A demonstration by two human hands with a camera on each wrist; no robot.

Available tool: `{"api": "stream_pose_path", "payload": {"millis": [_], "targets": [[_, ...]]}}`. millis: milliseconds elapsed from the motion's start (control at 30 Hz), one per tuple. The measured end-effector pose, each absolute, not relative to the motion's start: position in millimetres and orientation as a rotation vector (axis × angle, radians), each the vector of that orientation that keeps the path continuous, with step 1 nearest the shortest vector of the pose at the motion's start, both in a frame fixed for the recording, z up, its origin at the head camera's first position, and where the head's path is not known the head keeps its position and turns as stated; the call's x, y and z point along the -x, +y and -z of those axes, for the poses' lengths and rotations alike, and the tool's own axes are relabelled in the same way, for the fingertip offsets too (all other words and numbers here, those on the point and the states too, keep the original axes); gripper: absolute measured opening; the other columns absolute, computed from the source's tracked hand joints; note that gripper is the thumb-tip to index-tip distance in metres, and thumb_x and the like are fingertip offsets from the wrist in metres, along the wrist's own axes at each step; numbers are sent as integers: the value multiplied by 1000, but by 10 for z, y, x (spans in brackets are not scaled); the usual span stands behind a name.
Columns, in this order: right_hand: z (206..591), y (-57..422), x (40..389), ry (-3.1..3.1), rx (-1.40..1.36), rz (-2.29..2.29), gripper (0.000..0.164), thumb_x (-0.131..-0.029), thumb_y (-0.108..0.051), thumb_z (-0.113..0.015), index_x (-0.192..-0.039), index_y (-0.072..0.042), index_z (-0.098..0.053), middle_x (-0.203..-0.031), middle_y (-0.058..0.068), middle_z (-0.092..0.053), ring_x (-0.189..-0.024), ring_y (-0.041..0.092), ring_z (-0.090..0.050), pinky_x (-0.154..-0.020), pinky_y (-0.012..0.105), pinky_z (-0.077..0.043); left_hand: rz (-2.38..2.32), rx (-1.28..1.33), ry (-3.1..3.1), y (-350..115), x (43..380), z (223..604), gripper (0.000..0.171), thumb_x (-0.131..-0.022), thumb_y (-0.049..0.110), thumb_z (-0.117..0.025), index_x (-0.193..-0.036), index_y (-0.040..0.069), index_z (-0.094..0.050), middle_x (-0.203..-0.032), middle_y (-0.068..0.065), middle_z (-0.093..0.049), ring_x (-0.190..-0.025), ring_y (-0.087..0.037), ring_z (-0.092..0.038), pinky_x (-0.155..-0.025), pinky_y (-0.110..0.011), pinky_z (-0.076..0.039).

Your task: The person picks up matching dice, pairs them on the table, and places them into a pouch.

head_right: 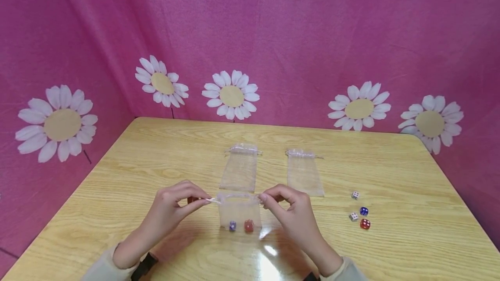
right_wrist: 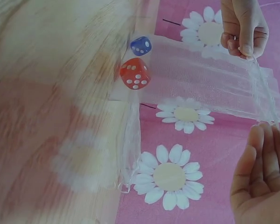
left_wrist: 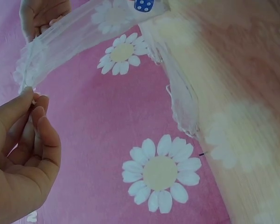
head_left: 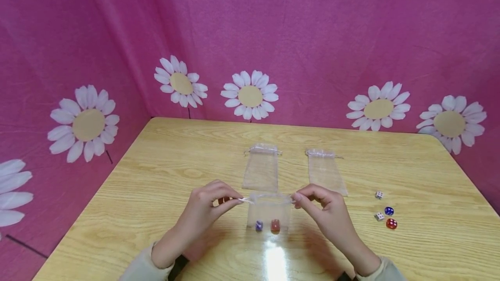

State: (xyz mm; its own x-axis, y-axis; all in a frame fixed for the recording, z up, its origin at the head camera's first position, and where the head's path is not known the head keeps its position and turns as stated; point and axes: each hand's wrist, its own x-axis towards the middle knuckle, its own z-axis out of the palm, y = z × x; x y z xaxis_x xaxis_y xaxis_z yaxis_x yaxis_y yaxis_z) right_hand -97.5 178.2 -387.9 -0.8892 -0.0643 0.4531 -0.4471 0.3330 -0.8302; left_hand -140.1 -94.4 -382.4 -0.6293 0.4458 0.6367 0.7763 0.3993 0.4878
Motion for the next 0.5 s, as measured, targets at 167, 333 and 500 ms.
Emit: {"api": "stream_pose_path", "payload": {"millis": [167, 333, 500], "targets": [[3858, 1805, 1003, -2341, -252, -1598, 11, -93, -9, -65, -84, -6, -71, -74, -3, -70, -68, 6, -64, -66, 22, -55, 1095, 1031, -2312, -1009, 1441, 3781, 1, -82, 11, -76, -81, 10, -76, -75, 1, -72, -61, 1, -52, -52, -10, -44], [3852, 1839, 1048, -2342, -147, -1679, 17, -94, -11, -65, -86, 4, -70, -73, -9, -70, -67, 5, -66, -66, 24, -58, 1057, 983, -2389, -1091, 1478, 3738, 5, -83, 15, -76, -82, 10, -77, -76, 2, -72, -62, 2, -51, -52, -16, -47], [3871, 1871, 1079, -2339, -105, -1695, 19, -94, -11, -64, -87, 6, -69, -73, -14, -69, -67, 5, -66, -67, 24, -59, 1032, 920, -2494, -1143, 1497, 3708, 2, -82, 13, -76, -84, 13, -77, -78, 3, -72, -63, 3, -50, -53, -14, -45]]}}
